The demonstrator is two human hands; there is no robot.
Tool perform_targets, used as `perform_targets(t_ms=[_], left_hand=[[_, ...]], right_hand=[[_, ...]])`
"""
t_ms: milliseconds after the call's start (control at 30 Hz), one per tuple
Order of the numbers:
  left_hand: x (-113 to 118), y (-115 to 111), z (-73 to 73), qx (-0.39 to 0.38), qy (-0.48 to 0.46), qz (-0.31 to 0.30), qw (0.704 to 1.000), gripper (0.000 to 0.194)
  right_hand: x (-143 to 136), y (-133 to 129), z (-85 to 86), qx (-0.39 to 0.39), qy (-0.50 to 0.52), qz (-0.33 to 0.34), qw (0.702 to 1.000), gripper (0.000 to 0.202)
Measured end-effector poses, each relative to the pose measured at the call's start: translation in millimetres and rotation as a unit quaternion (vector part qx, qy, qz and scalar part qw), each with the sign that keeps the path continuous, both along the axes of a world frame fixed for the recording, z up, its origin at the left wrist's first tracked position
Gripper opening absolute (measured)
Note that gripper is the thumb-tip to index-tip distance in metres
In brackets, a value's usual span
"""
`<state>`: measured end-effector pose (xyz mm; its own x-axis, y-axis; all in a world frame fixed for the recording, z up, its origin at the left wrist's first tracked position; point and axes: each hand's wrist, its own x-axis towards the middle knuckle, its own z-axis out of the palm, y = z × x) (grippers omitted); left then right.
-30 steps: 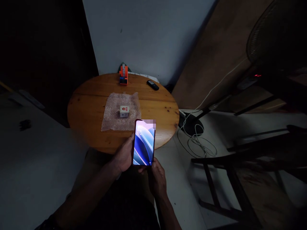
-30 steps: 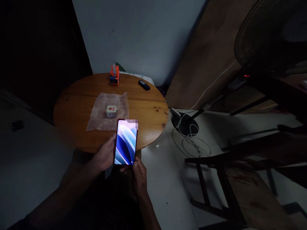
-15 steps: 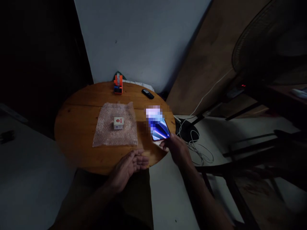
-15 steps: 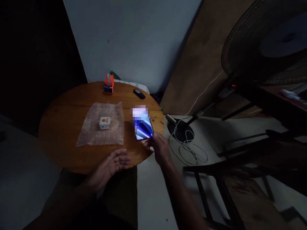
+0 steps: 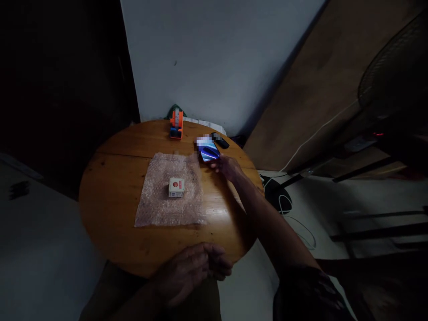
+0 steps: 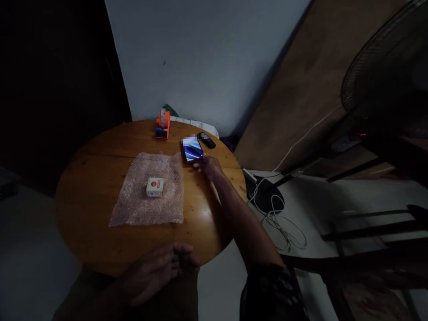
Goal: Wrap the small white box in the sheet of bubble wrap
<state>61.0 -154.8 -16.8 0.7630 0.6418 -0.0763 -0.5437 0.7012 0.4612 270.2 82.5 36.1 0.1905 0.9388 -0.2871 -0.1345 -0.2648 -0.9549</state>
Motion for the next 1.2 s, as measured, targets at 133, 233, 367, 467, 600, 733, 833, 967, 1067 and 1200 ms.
perform_targets(t_ms=[133,233,367,467,600,733,833,967,1067,1200], left_hand=[[0.3,0.6,0.8,0.014,0.004,-0.008,1.000,0.033],[2.3,2.5,1.3,0.026,0.012,-0.011,1.000,0.034],[-8.3,-0.1,9.8,0.080,0.056,-0.010,0.995,0.039],[-38.7,-2.6,26.8,0.186,0.148,-0.044,0.970,0.047],[-85.5,20.1,48.6,0.333,0.376,0.078,0.861,0.033],[-95.6,81.0,47.6,0.441,0.545,0.262,0.663,0.052],[-86.8,123.6,32.4,0.499,0.591,0.240,0.587,0.087],[-81.8,143.6,13.6,0.542,0.636,0.146,0.530,0.095],[-84.4,139.9,9.9,0.578,0.656,0.102,0.474,0.089],[-86.6,133.6,14.4,0.617,0.651,0.056,0.439,0.085]], right_hand=[[-1.0,23.6,-0.2,-0.019,-0.048,0.002,0.999,0.037],[5.0,34.5,3.0,-0.051,-0.120,0.020,0.991,0.039],[21.7,26.1,10.6,-0.031,-0.189,0.012,0.981,0.032],[28.3,0.7,18.0,0.034,-0.233,0.041,0.971,0.028],[2.9,-40.3,22.1,0.147,-0.313,0.193,0.918,0.036],[-52.3,-62.2,11.3,0.259,-0.419,0.294,0.819,0.062],[-87.1,-65.8,1.4,0.276,-0.522,0.329,0.737,0.086],[-97.0,-71.8,0.4,0.228,-0.607,0.340,0.681,0.067],[-74.3,-82.6,6.7,0.208,-0.631,0.317,0.677,0.043],[-20.9,-99.2,12.0,0.144,-0.665,0.220,0.699,0.041]])
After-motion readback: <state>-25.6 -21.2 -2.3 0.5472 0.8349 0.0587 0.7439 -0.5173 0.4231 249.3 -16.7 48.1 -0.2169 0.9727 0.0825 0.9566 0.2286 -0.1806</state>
